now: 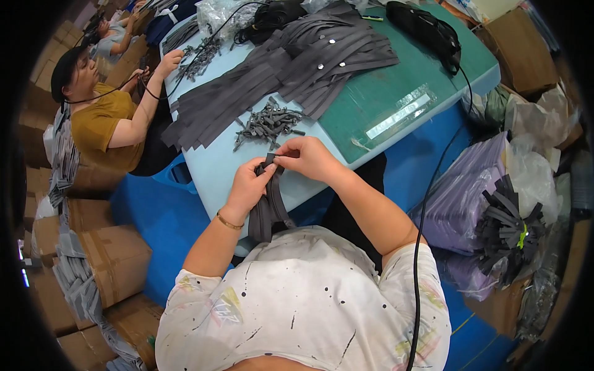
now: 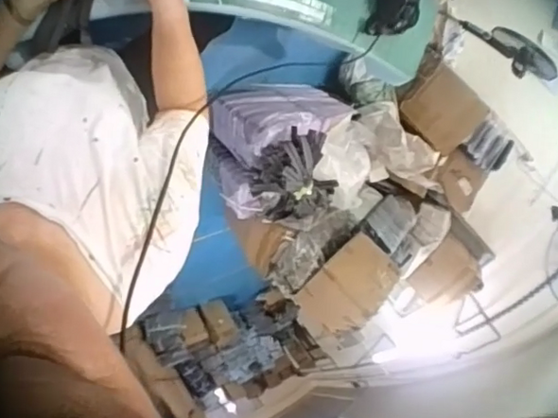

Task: Manually attaching metal hardware sliders to fabric straps at a workstation.

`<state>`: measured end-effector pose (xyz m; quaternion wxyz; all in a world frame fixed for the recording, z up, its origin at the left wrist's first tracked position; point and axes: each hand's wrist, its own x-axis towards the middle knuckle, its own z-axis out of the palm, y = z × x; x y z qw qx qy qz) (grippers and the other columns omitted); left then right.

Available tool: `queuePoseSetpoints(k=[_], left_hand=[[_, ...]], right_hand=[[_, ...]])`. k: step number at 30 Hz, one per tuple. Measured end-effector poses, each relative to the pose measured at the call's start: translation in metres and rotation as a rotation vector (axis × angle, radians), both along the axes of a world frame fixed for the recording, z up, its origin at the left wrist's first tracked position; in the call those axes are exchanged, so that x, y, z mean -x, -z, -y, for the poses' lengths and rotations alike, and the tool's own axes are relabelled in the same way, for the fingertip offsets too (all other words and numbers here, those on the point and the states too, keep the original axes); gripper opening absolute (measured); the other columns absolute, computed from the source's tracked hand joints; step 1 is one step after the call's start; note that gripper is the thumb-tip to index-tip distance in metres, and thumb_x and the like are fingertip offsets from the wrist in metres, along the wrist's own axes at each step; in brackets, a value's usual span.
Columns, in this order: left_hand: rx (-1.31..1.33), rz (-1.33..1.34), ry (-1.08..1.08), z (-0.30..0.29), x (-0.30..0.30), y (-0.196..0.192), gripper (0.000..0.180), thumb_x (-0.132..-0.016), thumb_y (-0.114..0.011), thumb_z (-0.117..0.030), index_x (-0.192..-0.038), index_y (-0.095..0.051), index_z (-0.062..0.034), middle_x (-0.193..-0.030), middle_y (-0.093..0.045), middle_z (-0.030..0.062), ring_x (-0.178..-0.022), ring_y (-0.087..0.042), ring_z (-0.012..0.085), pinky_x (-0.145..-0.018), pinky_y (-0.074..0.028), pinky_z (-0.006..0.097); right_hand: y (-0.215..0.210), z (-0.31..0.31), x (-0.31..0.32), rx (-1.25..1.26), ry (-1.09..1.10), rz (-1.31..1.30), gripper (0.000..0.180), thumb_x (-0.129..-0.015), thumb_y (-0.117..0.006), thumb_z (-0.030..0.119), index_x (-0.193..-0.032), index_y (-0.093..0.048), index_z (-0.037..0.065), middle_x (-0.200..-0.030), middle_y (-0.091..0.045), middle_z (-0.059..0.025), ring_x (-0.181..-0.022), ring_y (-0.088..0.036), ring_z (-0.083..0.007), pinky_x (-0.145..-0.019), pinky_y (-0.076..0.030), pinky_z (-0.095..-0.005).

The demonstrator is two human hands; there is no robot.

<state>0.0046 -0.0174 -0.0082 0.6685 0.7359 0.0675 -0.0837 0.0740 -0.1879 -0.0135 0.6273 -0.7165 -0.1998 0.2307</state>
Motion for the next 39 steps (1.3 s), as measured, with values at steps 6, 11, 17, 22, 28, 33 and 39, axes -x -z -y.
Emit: queuePoseSetpoints(k=[6,11,17,22,28,33,39], left_hand=[[0.03,-0.097,0.045,-0.004,-0.001,-0.01,0.019,-0.087,-0.061,-0.018,-0.095,-0.062,-0.0012,-0.065,-0.054,-0.0032,-0.047,-0.044,0.0024,-0.042,-0.035,0.018],[0.048,-0.074,0.03,-0.001,0.001,-0.007,0.018,-0.086,-0.062,-0.017,-0.095,-0.062,-0.0006,-0.064,-0.055,-0.0034,-0.047,-0.044,0.002,-0.042,-0.035,0.017],[0.02,-0.013,0.019,0.0,-0.001,-0.011,0.02,-0.086,-0.062,-0.017,-0.1,-0.059,-0.0023,-0.07,-0.055,-0.0022,-0.049,-0.045,0.0021,-0.041,-0.035,0.017],[0.109,0.017,0.012,0.001,0.002,-0.016,0.026,-0.085,-0.065,-0.02,-0.104,-0.057,-0.0043,-0.077,-0.057,-0.0017,-0.051,-0.044,0.0017,-0.04,-0.034,0.016],[0.065,-0.11,0.266,-0.001,0.001,-0.022,0.03,-0.085,-0.064,-0.02,-0.109,-0.057,-0.0039,-0.082,-0.058,-0.0009,-0.052,-0.046,0.0021,-0.042,-0.035,0.017],[0.192,0.07,0.034,0.0,-0.008,-0.013,0.043,-0.085,-0.064,-0.02,-0.122,-0.049,-0.0035,-0.092,-0.056,0.0035,-0.063,-0.052,0.0067,-0.044,-0.038,0.017],[0.294,-0.001,-0.055,-0.012,-0.011,-0.005,0.051,-0.08,-0.066,-0.008,-0.125,-0.043,-0.0052,-0.093,-0.053,0.0043,-0.076,-0.051,0.0077,-0.064,-0.043,0.02]], right_hand=[[-0.004,-0.002,0.001,-0.127,0.136,-0.086,0.015,-0.079,-0.069,0.01,-0.09,-0.066,-0.001,-0.08,-0.065,-0.0017,-0.072,-0.059,-0.0065,-0.062,-0.046,-0.0195],[0.001,-0.002,0.007,-0.065,0.094,0.001,0.016,-0.078,-0.069,0.011,-0.089,-0.066,0.0,-0.078,-0.065,-0.0022,-0.069,-0.058,-0.0062,-0.061,-0.046,-0.021],[0.006,-0.001,-0.001,-0.113,0.066,-0.012,0.014,-0.078,-0.07,0.012,-0.087,-0.067,0.001,-0.074,-0.063,-0.0031,-0.066,-0.056,-0.0071,-0.06,-0.045,-0.0227],[0.007,-0.006,0.015,-0.228,0.124,0.178,0.008,-0.081,-0.067,0.01,-0.084,-0.066,0.003,-0.078,-0.059,-0.0004,-0.073,-0.053,-0.0059,-0.061,-0.041,-0.0201],[-0.026,0.019,-0.033,-0.498,0.543,-0.068,0.013,-0.08,-0.067,0.016,-0.088,-0.064,0.007,-0.071,-0.057,0.0037,-0.056,-0.047,-0.0029,-0.049,-0.035,-0.0186],[-0.054,0.069,-0.136,-0.569,0.816,-0.02,0.016,-0.082,-0.068,0.021,-0.087,-0.062,0.007,-0.064,-0.052,0.0025,-0.053,-0.046,-0.0056,-0.046,-0.036,-0.0198],[-0.054,0.047,-0.111,-0.372,0.766,0.225,0.029,-0.082,-0.066,0.019,-0.105,-0.057,0.005,-0.08,-0.057,0.0015,-0.068,-0.051,-0.0059,-0.053,-0.041,-0.0207]])
